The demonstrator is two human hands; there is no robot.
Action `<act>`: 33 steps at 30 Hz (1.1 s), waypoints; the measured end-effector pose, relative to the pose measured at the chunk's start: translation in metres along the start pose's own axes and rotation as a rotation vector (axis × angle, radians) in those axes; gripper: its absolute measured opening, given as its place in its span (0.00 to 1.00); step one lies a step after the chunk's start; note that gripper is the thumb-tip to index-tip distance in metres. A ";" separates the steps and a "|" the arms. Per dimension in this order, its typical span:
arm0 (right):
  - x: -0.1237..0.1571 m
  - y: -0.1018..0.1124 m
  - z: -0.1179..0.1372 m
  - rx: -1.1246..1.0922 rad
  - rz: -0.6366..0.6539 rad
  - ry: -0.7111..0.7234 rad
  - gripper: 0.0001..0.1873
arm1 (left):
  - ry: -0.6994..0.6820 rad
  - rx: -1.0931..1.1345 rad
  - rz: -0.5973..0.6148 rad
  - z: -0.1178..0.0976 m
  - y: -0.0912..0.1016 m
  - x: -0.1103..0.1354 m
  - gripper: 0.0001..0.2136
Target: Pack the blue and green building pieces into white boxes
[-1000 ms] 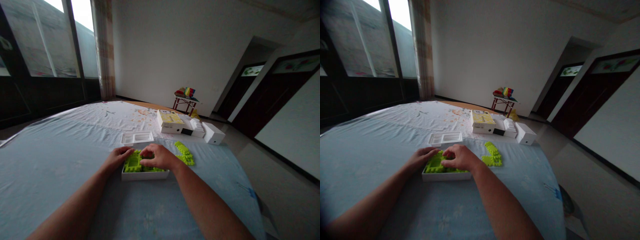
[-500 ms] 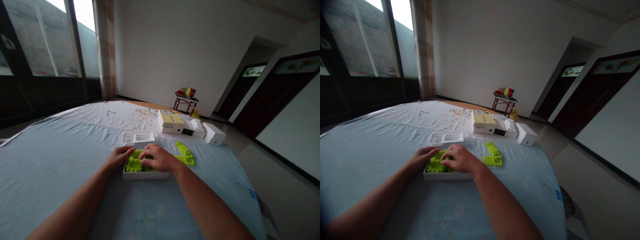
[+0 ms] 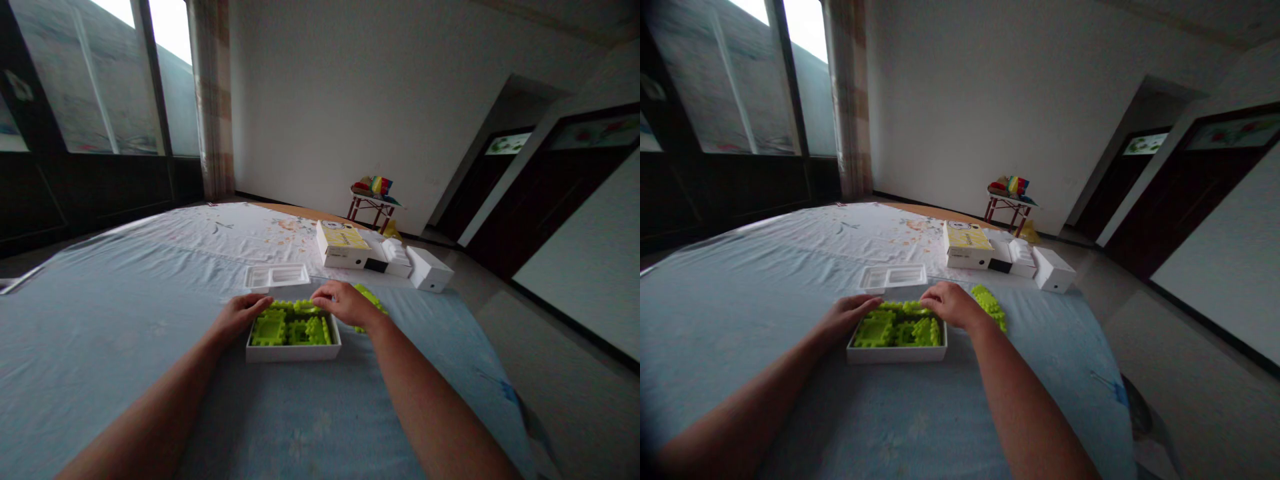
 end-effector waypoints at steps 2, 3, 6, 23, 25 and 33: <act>-0.001 -0.008 -0.003 0.032 -0.012 0.010 0.09 | 0.016 0.001 -0.001 -0.001 -0.002 0.001 0.24; -0.001 -0.012 -0.005 0.040 -0.019 0.018 0.09 | 0.023 0.001 -0.005 -0.001 -0.002 0.002 0.24; -0.002 -0.021 -0.011 0.019 -0.042 0.025 0.09 | 0.036 0.002 -0.016 -0.001 -0.003 0.001 0.24; 0.043 -0.007 -0.013 0.140 0.170 -0.204 0.25 | 0.114 0.070 0.001 0.005 -0.009 0.000 0.25; 0.042 -0.010 -0.013 0.162 0.225 -0.224 0.24 | 0.116 0.077 0.010 0.006 -0.009 -0.001 0.25; 0.026 -0.011 0.008 0.292 0.220 -0.159 0.20 | 0.118 0.106 0.047 0.003 -0.012 0.000 0.24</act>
Point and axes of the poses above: each hand's wrist, its own x-axis away from the middle knuckle, its own y-axis out of the back of the hand, z = x × y, the point moved 8 cm from there along -x, towards the middle knuckle, and after that the axes turned 13 degrees about y, right-handed, at the moved point
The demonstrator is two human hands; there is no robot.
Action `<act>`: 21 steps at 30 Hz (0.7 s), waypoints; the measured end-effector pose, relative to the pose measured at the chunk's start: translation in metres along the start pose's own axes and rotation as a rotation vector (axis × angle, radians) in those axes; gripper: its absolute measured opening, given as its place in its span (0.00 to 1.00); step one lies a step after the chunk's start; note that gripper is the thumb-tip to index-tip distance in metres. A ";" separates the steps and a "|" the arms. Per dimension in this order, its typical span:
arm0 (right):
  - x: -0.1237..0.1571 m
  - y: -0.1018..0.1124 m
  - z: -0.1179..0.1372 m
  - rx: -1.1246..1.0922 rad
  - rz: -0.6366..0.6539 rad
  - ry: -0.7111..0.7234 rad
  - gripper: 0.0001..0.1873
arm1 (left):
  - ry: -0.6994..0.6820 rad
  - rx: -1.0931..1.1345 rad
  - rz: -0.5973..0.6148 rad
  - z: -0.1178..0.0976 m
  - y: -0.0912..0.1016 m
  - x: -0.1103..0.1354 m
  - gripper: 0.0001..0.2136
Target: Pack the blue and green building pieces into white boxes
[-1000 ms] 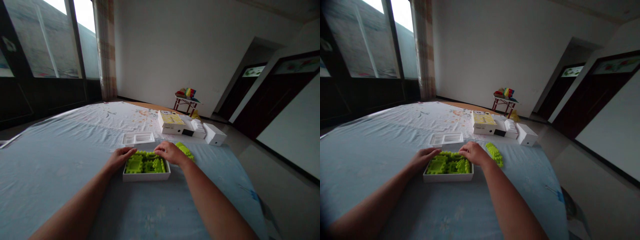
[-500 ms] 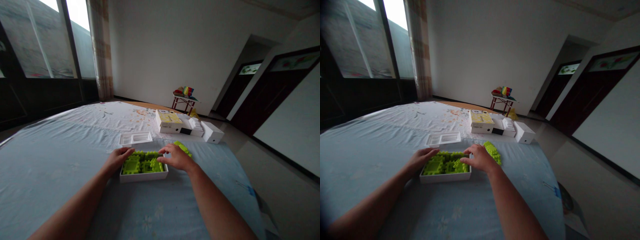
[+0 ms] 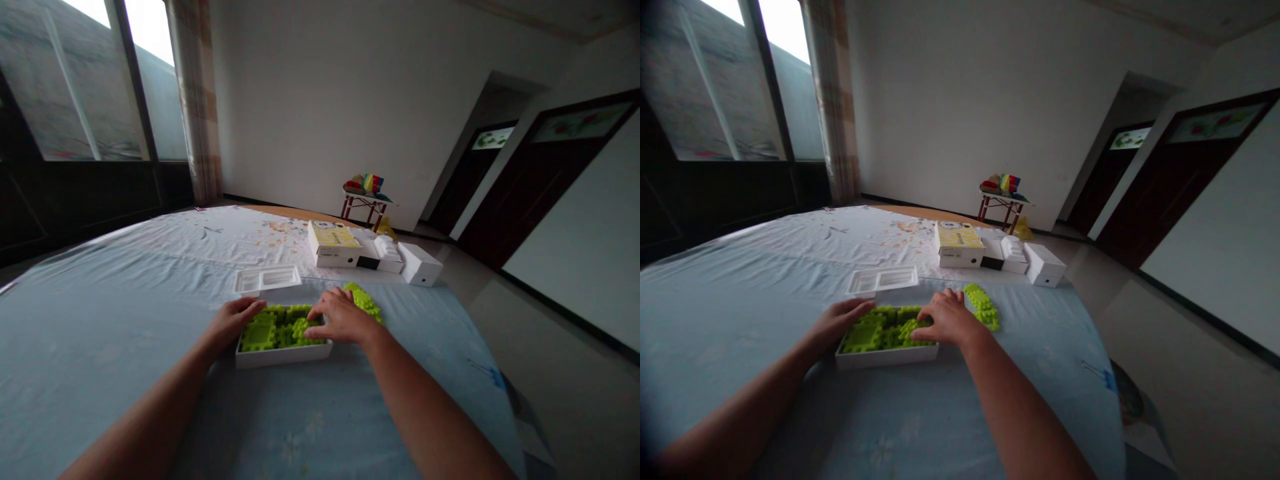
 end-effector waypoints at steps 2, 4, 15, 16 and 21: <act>0.000 0.000 0.003 -0.012 0.009 0.014 0.20 | 0.001 0.005 0.007 0.000 -0.001 0.001 0.24; 0.000 -0.002 0.005 -0.035 0.034 0.018 0.22 | 0.004 0.007 0.007 0.000 -0.001 0.002 0.24; -0.003 -0.011 0.009 -0.040 0.072 -0.008 0.21 | -0.030 -0.024 -0.020 -0.003 0.000 0.005 0.25; -0.004 -0.011 0.011 -0.051 0.059 -0.007 0.21 | -0.033 -0.027 -0.020 -0.003 0.000 0.005 0.25; -0.008 -0.012 0.016 -0.149 -0.005 -0.015 0.22 | -0.048 -0.055 -0.033 -0.003 0.002 0.003 0.25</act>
Point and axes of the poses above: each hand's wrist, its own x-axis away from the middle knuckle, its own y-axis out of the back of the hand, z = x × y, the point moved 8 cm from there along -x, towards the middle knuckle, and after that the axes turned 13 degrees about y, right-handed, at the moved point
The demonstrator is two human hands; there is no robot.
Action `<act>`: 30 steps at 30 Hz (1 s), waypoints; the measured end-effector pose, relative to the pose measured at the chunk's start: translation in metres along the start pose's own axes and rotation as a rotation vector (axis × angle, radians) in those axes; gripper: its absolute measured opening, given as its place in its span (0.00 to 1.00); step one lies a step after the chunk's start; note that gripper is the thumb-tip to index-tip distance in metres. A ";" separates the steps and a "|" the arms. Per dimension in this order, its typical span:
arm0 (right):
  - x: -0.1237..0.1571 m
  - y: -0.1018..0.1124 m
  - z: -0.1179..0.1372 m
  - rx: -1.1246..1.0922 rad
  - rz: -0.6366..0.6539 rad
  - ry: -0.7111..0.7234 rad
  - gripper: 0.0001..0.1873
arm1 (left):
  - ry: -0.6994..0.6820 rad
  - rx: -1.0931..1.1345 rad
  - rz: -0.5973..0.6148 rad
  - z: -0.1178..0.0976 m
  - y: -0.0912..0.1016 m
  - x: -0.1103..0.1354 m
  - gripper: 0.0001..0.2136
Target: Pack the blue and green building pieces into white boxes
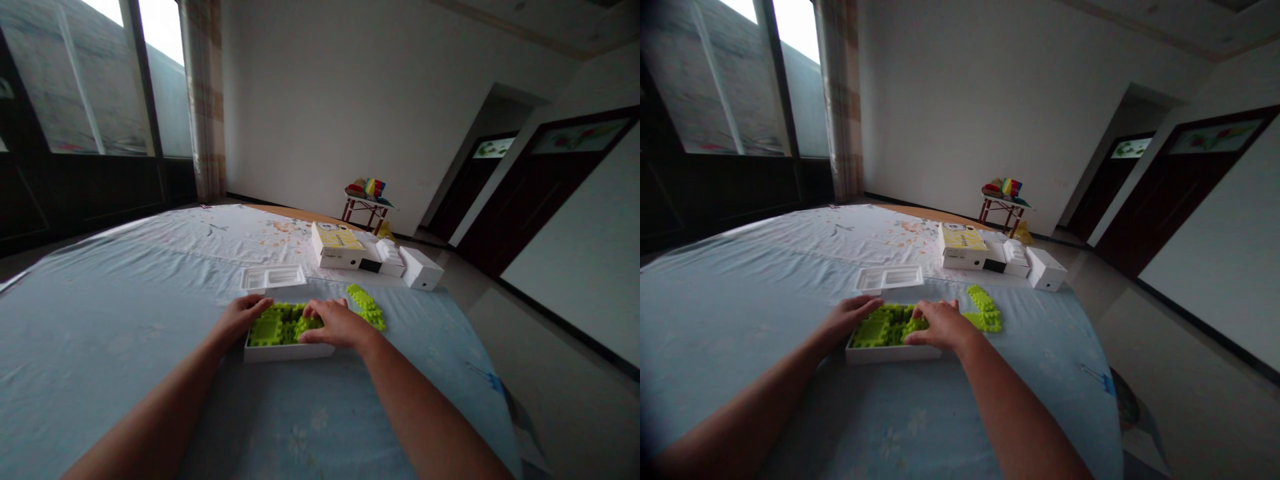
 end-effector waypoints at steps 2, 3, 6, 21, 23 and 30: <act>-0.004 0.000 0.002 -0.048 -0.034 -0.010 0.23 | -0.007 -0.005 -0.002 0.000 0.000 -0.001 0.24; -0.007 -0.001 0.004 -0.068 -0.054 -0.010 0.24 | -0.010 -0.006 -0.002 0.000 0.000 -0.001 0.24; -0.015 -0.004 0.012 -0.107 -0.124 0.025 0.24 | -0.022 -0.008 -0.007 0.000 0.001 -0.002 0.24; 0.045 0.050 -0.089 -0.197 -0.587 -0.187 0.15 | -0.001 0.008 -0.066 -0.003 0.008 0.000 0.26; 0.065 0.049 -0.122 -0.105 -0.539 -0.308 0.15 | 0.011 0.023 -0.099 0.000 0.011 -0.003 0.27; 0.111 0.017 -0.169 0.060 -0.330 -0.567 0.24 | -0.005 -0.011 -0.119 0.003 0.015 -0.007 0.26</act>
Point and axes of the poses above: each hand's wrist, its own x-axis away from the middle knuckle, its own y-axis out of the back of the hand, z = x × y, the point moved 8 cm from there along -x, towards the middle knuckle, and after that the axes turned 13 degrees about y, right-handed, at the moved point
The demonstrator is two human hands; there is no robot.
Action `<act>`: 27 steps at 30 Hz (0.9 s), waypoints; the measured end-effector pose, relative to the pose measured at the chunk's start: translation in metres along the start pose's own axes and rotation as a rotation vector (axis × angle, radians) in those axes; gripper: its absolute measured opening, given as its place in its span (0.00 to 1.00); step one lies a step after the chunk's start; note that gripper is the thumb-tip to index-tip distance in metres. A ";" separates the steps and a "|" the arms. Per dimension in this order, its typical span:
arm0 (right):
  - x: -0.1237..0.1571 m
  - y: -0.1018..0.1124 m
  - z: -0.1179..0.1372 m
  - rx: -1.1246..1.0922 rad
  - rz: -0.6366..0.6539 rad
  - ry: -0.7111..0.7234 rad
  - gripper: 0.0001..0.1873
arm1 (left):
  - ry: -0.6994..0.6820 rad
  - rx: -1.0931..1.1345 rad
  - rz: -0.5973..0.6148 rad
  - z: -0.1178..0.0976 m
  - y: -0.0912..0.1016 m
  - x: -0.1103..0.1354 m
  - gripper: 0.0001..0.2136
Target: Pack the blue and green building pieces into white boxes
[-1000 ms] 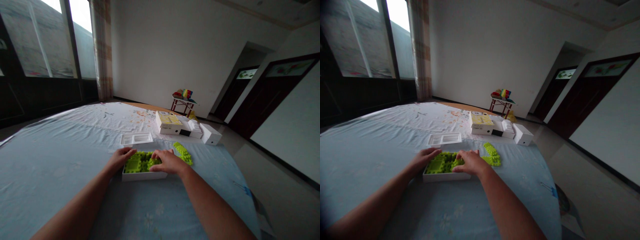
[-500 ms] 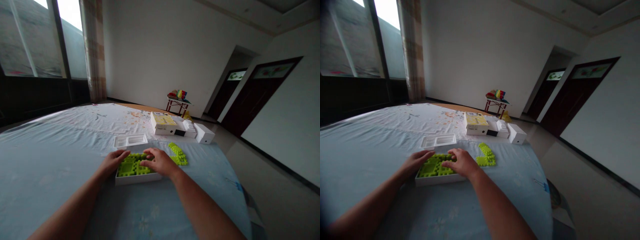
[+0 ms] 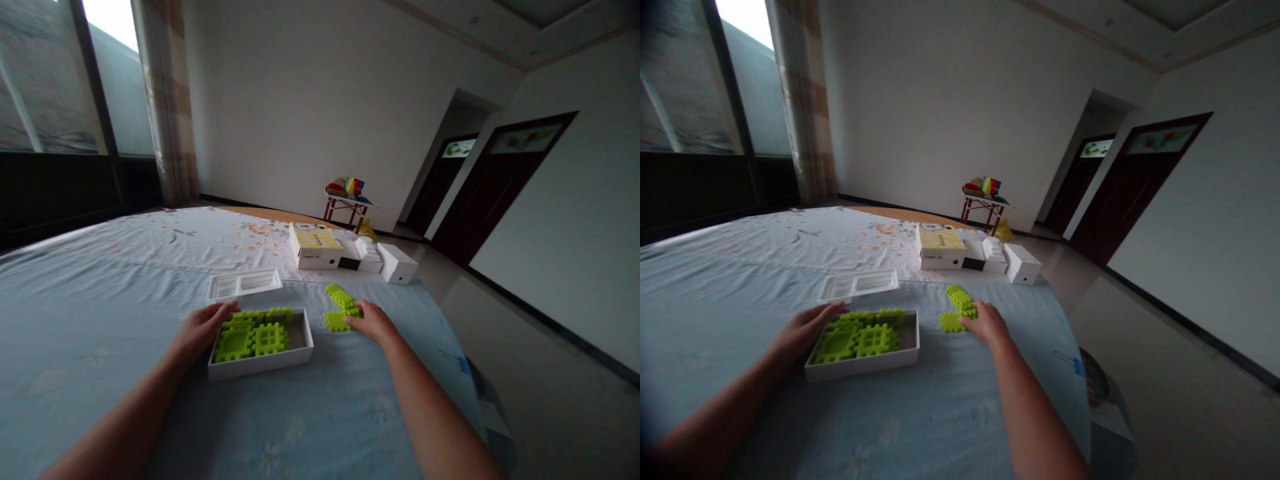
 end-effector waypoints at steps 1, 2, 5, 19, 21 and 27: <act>0.002 -0.003 -0.001 -0.005 0.010 -0.002 0.24 | -0.006 -0.003 -0.003 -0.001 0.000 0.001 0.26; 0.002 -0.005 -0.001 -0.012 0.015 -0.003 0.23 | -0.004 -0.001 -0.004 -0.001 0.001 0.001 0.26; 0.002 -0.006 -0.003 -0.039 0.011 -0.006 0.24 | 0.033 0.035 0.024 0.000 -0.002 0.005 0.27; 0.013 0.018 0.033 -0.229 -0.043 0.098 0.34 | 0.044 0.054 0.007 0.001 -0.001 0.003 0.27; 0.012 0.007 0.045 -0.130 -0.026 0.093 0.32 | 0.017 0.043 0.004 0.000 -0.001 0.004 0.26; 0.012 -0.007 0.056 0.114 0.009 0.119 0.24 | -0.012 0.020 -0.015 -0.003 0.001 0.006 0.26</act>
Point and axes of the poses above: each hand's wrist, its own x-axis away from the middle knuckle, its own y-axis out of the back of the hand, z = x × y, the point moved 8 cm from there along -x, towards the middle knuckle, and after that the axes turned 13 degrees about y, right-handed, at the moved point
